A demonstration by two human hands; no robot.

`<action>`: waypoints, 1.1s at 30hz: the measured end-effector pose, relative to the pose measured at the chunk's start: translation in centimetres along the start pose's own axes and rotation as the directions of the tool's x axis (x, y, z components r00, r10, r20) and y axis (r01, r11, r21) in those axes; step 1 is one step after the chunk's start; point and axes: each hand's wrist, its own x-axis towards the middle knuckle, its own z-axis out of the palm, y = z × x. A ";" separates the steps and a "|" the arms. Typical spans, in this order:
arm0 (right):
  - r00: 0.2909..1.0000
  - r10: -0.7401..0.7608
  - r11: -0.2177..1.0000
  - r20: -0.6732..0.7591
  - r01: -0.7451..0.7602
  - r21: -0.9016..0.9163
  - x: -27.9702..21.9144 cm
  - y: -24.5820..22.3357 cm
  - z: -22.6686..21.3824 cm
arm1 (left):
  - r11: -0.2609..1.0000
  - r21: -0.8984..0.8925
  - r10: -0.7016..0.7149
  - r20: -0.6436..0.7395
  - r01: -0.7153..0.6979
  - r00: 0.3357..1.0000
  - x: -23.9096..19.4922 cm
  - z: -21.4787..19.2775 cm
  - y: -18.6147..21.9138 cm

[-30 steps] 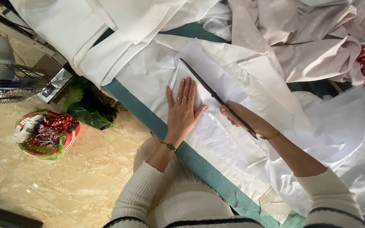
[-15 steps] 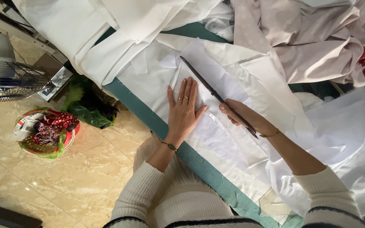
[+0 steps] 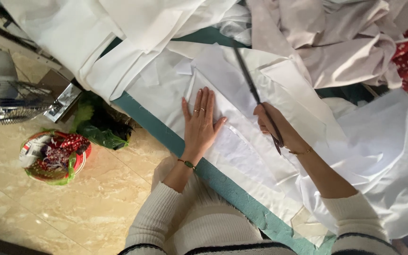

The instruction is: Cutting fabric with scissors and aligning fabric pieces on a cutting table

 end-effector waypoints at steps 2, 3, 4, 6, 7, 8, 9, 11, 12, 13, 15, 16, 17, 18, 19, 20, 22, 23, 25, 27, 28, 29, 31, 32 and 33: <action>0.989 -0.121 0.992 -0.087 0.118 -0.040 -0.9 0.9 -0.9 | 1.000 0.005 0.013 -0.008 -0.013 1.000 0.0 0.2 -0.2; 0.958 -0.237 0.970 -0.162 0.223 -0.099 -1.5 1.5 -1.4 | 1.000 0.011 0.012 -0.019 -0.012 1.000 0.0 0.4 -0.2; 0.954 -0.239 0.970 -0.181 0.226 -0.086 -2.5 3.0 -2.8 | 0.999 0.006 0.034 -0.012 -0.034 0.999 -0.1 0.4 -0.3; 0.867 -0.394 0.847 -0.305 0.214 -0.486 -4.6 6.1 -5.7 | 0.999 -0.015 0.043 -0.023 -0.043 0.999 -0.1 0.6 -0.4; 0.858 -0.395 0.854 -0.327 0.212 -0.476 -7.1 6.6 -5.6 | 0.998 -0.021 0.067 -0.019 -0.067 0.998 0.1 0.5 -0.4; 0.815 -0.362 0.841 -0.453 0.077 -0.535 -9.7 7.4 -5.6 | 0.998 -0.014 0.068 -0.024 -0.069 0.997 0.1 0.4 -0.4; 0.751 -0.334 0.820 -0.570 -0.066 -0.568 -12.2 8.2 -5.4 | 0.998 -0.007 0.070 -0.029 -0.070 0.997 0.1 0.4 -0.3; 0.684 -0.306 0.841 -0.663 -0.132 -0.525 -15.1 13.3 -7.0 | 0.995 0.007 0.096 -0.015 -0.096 0.995 0.2 -0.1 -0.2; 0.622 -0.282 0.851 -0.730 -0.190 -0.490 -16.7 16.0 -7.7 | 0.995 0.028 0.099 -0.007 -0.099 0.995 0.1 -0.3 0.0; 0.606 -0.268 0.860 -0.749 -0.201 -0.470 -18.1 18.5 -7.8 | 0.992 0.016 0.123 0.004 -0.123 0.992 0.1 -0.2 0.6; 0.455 -0.225 0.890 -0.861 -0.264 -0.372 -20.5 23.3 -8.2 | 0.977 0.094 0.201 -0.080 -0.193 0.976 0.0 0.2 2.0; 0.439 -0.215 0.894 -0.872 -0.271 -0.357 -21.6 25.2 -8.6 | 0.974 0.082 0.216 -0.075 -0.210 0.973 0.1 0.4 3.7; 0.407 -0.213 0.894 -0.888 -0.285 -0.346 -22.6 27.2 -9.0 | 0.953 0.041 0.302 -0.081 -0.299 0.950 0.1 0.5 5.2; 0.378 -0.216 0.892 -0.900 -0.298 -0.339 -23.5 29.1 -9.4 | 0.924 0.002 0.380 -0.093 -0.381 0.920 0.1 0.6 6.8; 0.365 -0.209 0.895 -0.907 -0.303 -0.328 -24.4 29.2 -9.4 | 0.920 -0.008 0.390 -0.092 -0.393 0.916 0.6 1.5 8.0; 0.350 -0.196 0.889 -0.916 -0.331 -0.317 -25.3 29.4 -9.4 | 0.884 -0.011 0.464 -0.096 -0.467 0.881 1.0 2.2 9.1; 0.328 -0.180 0.883 -0.927 -0.361 -0.299 -26.4 31.0 -9.9 | 0.839 -0.019 0.539 -0.101 -0.543 0.836 2.3 4.5 10.1; 0.305 -0.198 0.883 -0.932 -0.357 -0.304 -26.6 32.5 -10.4 | 0.819 -0.020 0.571 -0.074 -0.573 0.818 3.3 6.0 10.1; 0.279 -0.215 0.883 -0.936 -0.354 -0.309 -26.9 35.2 -11.5 | 0.797 -0.024 0.602 -0.047 -0.604 0.797 5.2 8.1 10.0; 0.276 -0.225 0.877 -0.934 -0.360 -0.318 -27.1 37.4 -12.6 | 0.807 0.097 0.566 0.156 -0.583 0.810 7.2 9.3 9.7; 0.272 -0.221 0.880 -0.937 -0.360 -0.312 -27.5 36.9 -12.3 | 0.803 0.096 0.571 0.157 -0.588 0.806 7.9 10.4 9.3; 0.274 -0.221 0.891 -0.936 -0.334 -0.308 -27.9 36.3 -11.9 | 0.805 0.084 0.561 0.212 -0.587 0.800 8.7 11.5 8.8; 0.268 -0.219 0.905 -0.938 -0.305 -0.298 -28.2 36.1 -11.6 | 0.802 0.071 0.559 0.263 -0.593 0.787 10.1 12.2 8.1; 0.251 -0.224 0.902 -0.942 -0.312 -0.298 -28.2 36.4 -11.4 | 0.806 0.055 0.553 0.285 -0.590 0.783 10.6 11.8 7.8; 0.234 -0.229 0.899 -0.945 -0.320 -0.298 -28.1 36.8 -11.2 | 0.810 0.039 0.548 0.307 -0.586 0.778 11.2 11.4 7.5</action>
